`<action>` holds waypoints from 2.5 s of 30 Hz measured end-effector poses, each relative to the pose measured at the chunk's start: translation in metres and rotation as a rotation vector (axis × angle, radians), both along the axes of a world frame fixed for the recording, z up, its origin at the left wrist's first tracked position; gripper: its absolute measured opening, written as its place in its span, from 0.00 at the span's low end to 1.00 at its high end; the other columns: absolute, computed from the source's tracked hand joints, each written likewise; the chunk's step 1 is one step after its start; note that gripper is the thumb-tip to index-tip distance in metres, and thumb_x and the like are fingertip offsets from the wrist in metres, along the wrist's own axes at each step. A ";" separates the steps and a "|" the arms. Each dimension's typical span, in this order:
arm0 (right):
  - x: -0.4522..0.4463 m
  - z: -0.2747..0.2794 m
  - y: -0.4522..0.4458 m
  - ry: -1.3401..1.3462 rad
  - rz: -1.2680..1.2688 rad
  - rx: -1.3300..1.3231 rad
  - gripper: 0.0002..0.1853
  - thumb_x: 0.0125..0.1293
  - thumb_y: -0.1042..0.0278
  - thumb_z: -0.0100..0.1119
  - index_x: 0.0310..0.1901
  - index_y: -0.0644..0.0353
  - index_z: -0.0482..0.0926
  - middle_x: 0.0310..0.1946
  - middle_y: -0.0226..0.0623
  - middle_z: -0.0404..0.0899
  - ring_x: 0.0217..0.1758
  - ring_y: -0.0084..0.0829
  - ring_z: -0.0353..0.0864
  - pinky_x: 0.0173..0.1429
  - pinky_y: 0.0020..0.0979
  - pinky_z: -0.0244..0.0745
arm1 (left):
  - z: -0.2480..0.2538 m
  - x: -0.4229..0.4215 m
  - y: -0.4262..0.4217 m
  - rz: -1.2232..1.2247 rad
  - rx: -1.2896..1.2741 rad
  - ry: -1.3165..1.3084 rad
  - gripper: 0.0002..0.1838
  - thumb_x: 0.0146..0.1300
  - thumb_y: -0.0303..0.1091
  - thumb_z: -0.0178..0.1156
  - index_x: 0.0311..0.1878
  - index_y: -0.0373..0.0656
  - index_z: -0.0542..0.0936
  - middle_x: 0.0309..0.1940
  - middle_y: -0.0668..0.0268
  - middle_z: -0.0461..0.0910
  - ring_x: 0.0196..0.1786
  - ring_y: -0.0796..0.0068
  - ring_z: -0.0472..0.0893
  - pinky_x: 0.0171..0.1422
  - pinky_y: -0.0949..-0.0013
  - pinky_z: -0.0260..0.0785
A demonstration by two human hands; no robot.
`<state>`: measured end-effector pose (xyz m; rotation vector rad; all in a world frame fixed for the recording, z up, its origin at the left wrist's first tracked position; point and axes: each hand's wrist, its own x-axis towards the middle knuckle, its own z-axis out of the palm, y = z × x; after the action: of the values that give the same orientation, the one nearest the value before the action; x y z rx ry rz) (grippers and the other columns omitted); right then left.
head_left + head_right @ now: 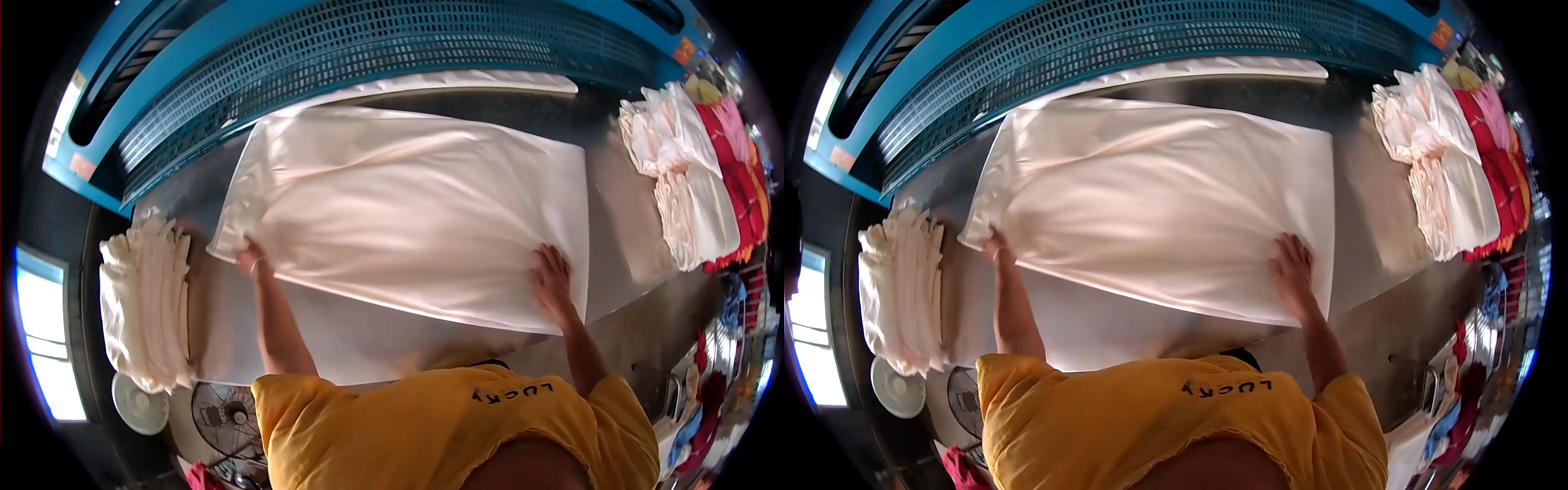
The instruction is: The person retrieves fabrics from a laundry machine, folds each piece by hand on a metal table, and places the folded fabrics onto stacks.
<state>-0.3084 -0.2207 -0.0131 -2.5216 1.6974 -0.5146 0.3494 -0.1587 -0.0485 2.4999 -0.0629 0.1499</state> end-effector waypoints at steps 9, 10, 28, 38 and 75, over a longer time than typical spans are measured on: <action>-0.106 -0.051 0.041 -0.494 -0.592 0.026 0.17 0.57 0.65 0.59 0.47 0.61 0.70 0.21 0.36 0.68 0.21 0.29 0.66 0.25 0.27 0.63 | 0.018 -0.008 -0.054 -0.521 -1.071 0.326 0.16 0.44 0.32 0.61 0.37 0.34 0.76 0.31 0.59 0.77 0.33 0.64 0.75 0.47 0.64 0.70; -0.108 -0.057 0.033 -0.428 -0.528 0.107 0.16 0.58 0.63 0.59 0.45 0.60 0.71 0.14 0.30 0.62 0.17 0.23 0.59 0.22 0.28 0.59 | 0.055 -0.063 -0.069 -0.680 -1.046 0.248 0.14 0.46 0.31 0.59 0.36 0.33 0.76 0.31 0.59 0.76 0.35 0.65 0.75 0.50 0.63 0.70; 0.036 0.124 0.021 -1.836 0.115 0.648 0.08 0.59 0.70 0.57 0.40 0.60 0.75 0.26 0.25 0.73 0.26 0.18 0.72 0.31 0.21 0.69 | 0.029 -0.529 0.092 -1.321 -0.176 0.398 0.30 0.47 0.45 0.65 0.49 0.34 0.72 0.44 0.52 0.75 0.51 0.55 0.72 0.55 0.59 0.62; 0.059 0.003 -0.009 -1.617 -0.613 0.707 0.28 0.51 0.40 0.59 0.33 0.63 0.75 0.27 0.36 0.77 0.22 0.23 0.75 0.22 0.25 0.70 | 0.032 -0.344 0.200 -0.660 -0.928 0.500 0.22 0.58 0.43 0.59 0.44 0.31 0.73 0.38 0.59 0.76 0.39 0.73 0.73 0.41 0.69 0.69; -0.580 0.068 0.790 -1.034 -2.103 -0.624 0.15 0.60 0.61 0.49 0.37 0.67 0.75 0.25 0.41 0.79 0.20 0.30 0.78 0.27 0.30 0.73 | 0.007 -1.199 0.286 -3.098 0.273 0.824 0.32 0.49 0.29 0.63 0.59 0.38 0.64 0.36 0.63 0.77 0.38 0.76 0.74 0.42 0.71 0.68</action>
<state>-0.8880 0.5695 0.0548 0.7399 2.7090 -1.8213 -0.8496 0.1274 -0.0419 0.0548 2.5746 1.6868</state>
